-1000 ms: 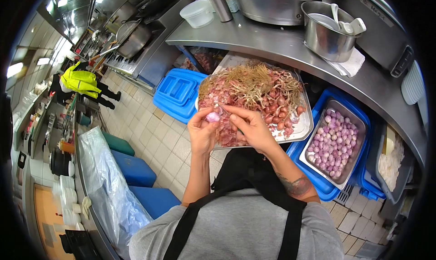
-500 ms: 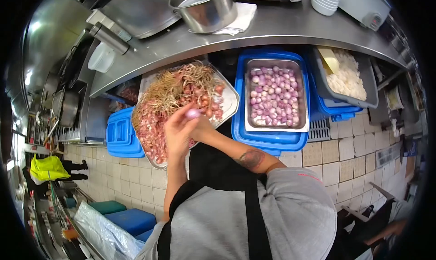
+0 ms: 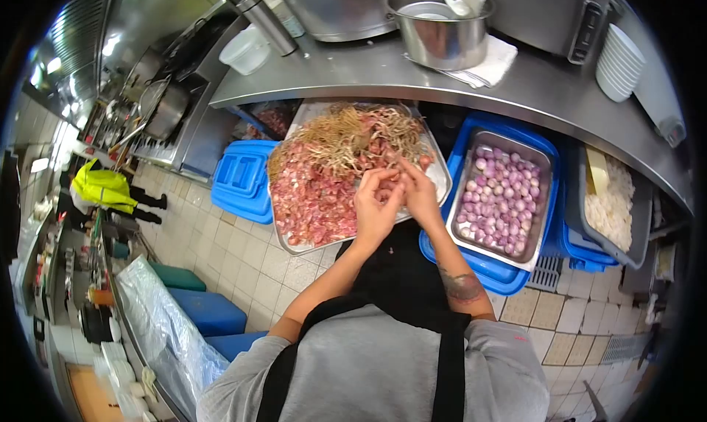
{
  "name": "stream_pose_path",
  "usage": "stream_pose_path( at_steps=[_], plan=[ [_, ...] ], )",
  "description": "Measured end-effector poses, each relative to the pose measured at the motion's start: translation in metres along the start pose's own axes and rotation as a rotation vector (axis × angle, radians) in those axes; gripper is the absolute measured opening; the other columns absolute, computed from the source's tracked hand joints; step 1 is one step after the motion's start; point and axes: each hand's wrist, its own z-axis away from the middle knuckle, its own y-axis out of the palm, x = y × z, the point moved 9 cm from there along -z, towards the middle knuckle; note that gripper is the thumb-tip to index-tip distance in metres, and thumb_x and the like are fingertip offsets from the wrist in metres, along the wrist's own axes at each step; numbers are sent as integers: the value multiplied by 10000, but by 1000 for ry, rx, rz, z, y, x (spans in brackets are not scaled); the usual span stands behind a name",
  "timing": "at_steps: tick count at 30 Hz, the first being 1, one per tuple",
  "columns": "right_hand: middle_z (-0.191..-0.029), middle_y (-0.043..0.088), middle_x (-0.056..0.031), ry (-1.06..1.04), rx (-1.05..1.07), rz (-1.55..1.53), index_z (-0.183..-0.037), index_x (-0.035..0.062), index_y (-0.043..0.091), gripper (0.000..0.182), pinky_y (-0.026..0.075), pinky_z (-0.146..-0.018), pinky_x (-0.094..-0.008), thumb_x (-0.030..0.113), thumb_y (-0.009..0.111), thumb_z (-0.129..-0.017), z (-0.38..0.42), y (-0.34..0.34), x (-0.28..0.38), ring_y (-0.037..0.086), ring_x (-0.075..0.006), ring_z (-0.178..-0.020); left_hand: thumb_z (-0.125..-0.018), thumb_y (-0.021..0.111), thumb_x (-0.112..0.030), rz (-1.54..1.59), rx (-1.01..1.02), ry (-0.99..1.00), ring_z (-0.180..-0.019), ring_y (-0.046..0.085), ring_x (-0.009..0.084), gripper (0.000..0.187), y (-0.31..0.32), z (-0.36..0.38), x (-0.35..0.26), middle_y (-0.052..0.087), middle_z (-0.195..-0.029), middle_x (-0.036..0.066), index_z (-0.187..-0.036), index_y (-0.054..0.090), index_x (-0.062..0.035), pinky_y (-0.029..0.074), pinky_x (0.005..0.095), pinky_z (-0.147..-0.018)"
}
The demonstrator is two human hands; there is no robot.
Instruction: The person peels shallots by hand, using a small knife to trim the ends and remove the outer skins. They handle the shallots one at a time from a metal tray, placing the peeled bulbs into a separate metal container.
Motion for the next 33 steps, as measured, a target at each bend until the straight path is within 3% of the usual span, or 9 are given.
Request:
stream_pose_path(
  at_steps=[2,5,9,11,15,20,24,28,33],
  plan=[
    [-605,542,-9,143,-71,80,-1249,83,537,339,380,-432,-230,93,463,-918,-3,-14,-17,443,-71,-452,-733,667,-7,-92,-37,-91,-691,620,176,219,-22,-5,32,578,-912,118,-945,624,27,498,262,-572],
    [-682,555,-12,176,-85,48,-1227,49,541,312,377,-428,-226,110,460,-932,-4,-19,-20,452,-67,-475,-769,655,-78,-296,-126,-56,-637,622,190,128,-35,-21,67,608,-766,129,-847,646,23,489,300,-568],
    [-794,554,-9,86,-80,-85,-1235,24,518,318,417,-461,-209,133,459,-941,-8,-19,-33,497,-72,-566,-770,608,-165,-503,-56,99,-713,601,366,197,-8,-62,73,619,-760,206,-799,650,25,476,417,-678],
    [-780,548,-3,236,-62,-95,-1236,9,510,324,425,-472,-193,144,461,-946,1,-12,-18,485,-65,-555,-734,640,-234,-679,63,-233,-782,616,383,309,1,-72,83,593,-751,266,-773,635,73,506,433,-695],
    [-676,508,8,130,16,17,-1219,7,522,319,375,-415,-192,173,466,-953,-11,-14,-21,433,-55,-462,-655,611,-41,-909,-44,-106,-721,652,325,110,21,-75,95,597,-854,261,-728,658,25,535,377,-630],
    [-643,494,12,140,89,19,-1208,13,532,316,331,-381,-198,190,473,-952,-17,-6,-18,423,-51,-449,-639,631,-36,-558,-15,-193,-819,616,376,98,-1,-67,93,598,-882,222,-735,636,-18,509,419,-692],
    [-655,507,8,255,183,-55,-1200,26,536,303,330,-378,-191,186,478,-949,-25,20,-24,422,-55,-443,-661,637,-47,-453,-52,-46,-780,591,370,75,-31,-58,77,593,-841,223,-712,596,-10,470,443,-651],
    [-691,541,-5,308,314,-122,-1198,33,533,297,312,-364,-182,182,482,-945,-22,56,-29,428,-68,-416,-625,655,-18,-258,-19,-255,-719,585,363,102,-58,-36,79,582,-712,208,-687,583,21,463,408,-649],
    [-694,561,-9,422,429,-61,-1207,53,531,298,286,-337,-190,181,488,-941,-4,75,-22,430,-70,-399,-659,643,-32,-382,-171,-114,-665,617,312,163,-97,-16,53,602,-711,173,-809,639,29,476,372,-613]
  ],
)
